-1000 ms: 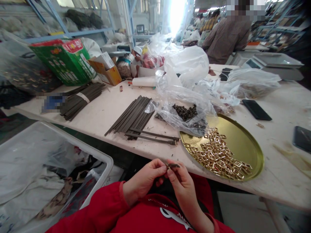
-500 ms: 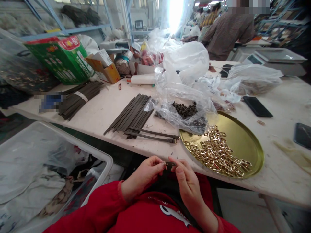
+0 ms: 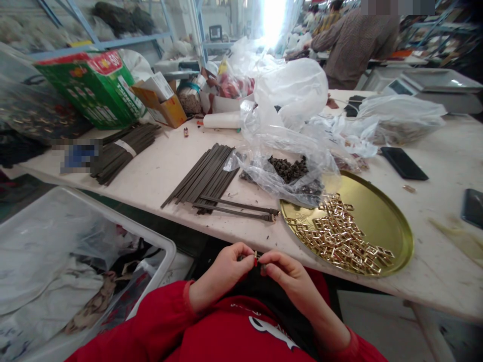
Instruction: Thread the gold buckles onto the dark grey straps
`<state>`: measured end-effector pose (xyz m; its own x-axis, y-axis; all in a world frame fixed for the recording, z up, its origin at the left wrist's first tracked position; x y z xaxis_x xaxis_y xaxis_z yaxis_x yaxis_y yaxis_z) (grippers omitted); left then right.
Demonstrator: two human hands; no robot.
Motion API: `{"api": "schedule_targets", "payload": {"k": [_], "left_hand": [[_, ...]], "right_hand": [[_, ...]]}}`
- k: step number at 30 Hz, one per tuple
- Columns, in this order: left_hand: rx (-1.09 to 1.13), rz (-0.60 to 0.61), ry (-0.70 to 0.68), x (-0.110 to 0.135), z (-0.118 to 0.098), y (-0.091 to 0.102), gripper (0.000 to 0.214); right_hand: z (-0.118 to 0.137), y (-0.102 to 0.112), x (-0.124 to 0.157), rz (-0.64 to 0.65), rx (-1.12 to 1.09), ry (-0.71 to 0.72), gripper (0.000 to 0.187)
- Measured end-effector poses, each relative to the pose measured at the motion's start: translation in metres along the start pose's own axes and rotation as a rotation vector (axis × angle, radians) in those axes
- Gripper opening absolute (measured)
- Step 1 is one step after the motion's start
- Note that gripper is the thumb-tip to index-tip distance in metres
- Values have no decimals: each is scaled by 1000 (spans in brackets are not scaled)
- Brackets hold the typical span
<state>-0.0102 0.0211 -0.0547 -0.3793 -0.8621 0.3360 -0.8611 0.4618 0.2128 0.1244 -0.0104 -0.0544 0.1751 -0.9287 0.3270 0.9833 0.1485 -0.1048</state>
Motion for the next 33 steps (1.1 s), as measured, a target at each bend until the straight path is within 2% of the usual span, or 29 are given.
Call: {"api": "schedule_targets", "payload": {"k": [5,11,15,19,26,33], "left_hand": [[-27,24,-65,2,0,-5,19],[-40,22,-74,5,-4,-5,20],[63,37,-20,6,-3,-7,24],[135,36,12,5,1,-10,27],[62,3,-37,2,0,-14,20],[29,59,-83,2,-4,-18,18]], "right_hand": [[15,-3,4,-30,292,230,10],[18,-5,9,-84,386,298,10],[12,-2,8,-137,337,244,6],[3,2,7,-221,255,149,10],[-10,4,0,-305,226,135,16],[-27,6,-3,-348,21,44,23]]}}
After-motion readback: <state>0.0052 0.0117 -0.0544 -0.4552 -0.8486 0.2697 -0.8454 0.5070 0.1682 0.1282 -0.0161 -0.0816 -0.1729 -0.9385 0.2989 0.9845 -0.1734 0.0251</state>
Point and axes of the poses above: each hand's wrist, its own x-axis away from the middle knuckle, its own y-axis out of the back of the hand, z = x × y, the point moved 6 cm from there along -x, towards the middle knuckle, and after that the axes turned 8 degrees about -y, right-handed, at the moved point
